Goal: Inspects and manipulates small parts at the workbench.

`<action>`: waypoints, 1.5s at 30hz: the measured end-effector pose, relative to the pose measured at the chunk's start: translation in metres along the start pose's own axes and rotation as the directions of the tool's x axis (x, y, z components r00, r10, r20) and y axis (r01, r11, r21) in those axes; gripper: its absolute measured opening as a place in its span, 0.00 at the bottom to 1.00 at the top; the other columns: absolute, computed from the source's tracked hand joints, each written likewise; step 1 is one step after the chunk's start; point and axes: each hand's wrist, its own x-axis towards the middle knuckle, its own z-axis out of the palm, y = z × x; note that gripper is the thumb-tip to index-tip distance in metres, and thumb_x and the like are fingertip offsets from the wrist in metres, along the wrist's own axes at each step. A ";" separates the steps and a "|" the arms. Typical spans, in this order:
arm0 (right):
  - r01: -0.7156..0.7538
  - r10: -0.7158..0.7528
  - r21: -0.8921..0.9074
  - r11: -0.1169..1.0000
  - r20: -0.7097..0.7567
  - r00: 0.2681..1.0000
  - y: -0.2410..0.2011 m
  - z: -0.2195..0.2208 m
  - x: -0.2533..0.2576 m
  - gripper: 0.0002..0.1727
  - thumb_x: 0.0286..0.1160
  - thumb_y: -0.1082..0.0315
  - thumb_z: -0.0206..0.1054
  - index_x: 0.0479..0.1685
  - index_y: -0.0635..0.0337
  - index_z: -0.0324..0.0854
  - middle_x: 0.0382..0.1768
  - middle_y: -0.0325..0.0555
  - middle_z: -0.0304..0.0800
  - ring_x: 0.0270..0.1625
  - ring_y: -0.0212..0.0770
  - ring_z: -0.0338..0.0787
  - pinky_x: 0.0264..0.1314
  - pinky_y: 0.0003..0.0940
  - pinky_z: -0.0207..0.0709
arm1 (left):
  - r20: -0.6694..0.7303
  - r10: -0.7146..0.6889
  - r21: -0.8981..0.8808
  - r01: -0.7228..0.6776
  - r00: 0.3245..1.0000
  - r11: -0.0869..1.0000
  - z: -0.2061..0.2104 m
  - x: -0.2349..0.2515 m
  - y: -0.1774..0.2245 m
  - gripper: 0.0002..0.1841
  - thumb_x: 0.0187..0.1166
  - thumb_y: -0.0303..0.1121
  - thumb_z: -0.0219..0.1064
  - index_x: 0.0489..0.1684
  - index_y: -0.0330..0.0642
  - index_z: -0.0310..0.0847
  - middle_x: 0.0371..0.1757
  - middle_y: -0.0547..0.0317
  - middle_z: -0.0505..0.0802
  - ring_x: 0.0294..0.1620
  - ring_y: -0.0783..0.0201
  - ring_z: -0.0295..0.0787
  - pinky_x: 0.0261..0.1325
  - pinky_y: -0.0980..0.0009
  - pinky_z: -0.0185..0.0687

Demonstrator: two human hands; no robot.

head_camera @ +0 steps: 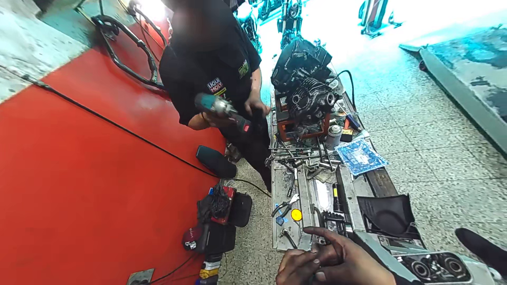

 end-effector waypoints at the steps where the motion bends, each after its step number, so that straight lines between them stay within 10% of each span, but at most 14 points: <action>1: 0.003 -0.003 -0.008 1.000 0.007 1.000 0.000 0.000 0.000 0.49 0.56 0.76 0.84 0.85 0.51 0.66 0.38 0.49 0.98 0.40 0.46 0.99 0.53 0.43 0.94 | 0.000 0.002 0.002 -0.002 1.000 1.000 0.000 0.000 -0.001 0.07 0.71 0.31 0.78 0.40 0.39 0.95 0.50 0.54 0.98 0.56 0.61 0.93 0.65 0.67 0.87; 45: 0.042 -0.042 -0.001 0.999 -0.029 0.999 0.001 0.000 0.000 0.47 0.52 0.76 0.86 0.80 0.51 0.70 0.35 0.48 0.98 0.36 0.44 0.98 0.46 0.40 0.94 | -0.026 -0.010 -0.061 0.008 1.000 0.998 0.001 0.001 0.002 0.07 0.67 0.27 0.79 0.40 0.38 0.92 0.52 0.52 0.97 0.58 0.58 0.92 0.64 0.64 0.89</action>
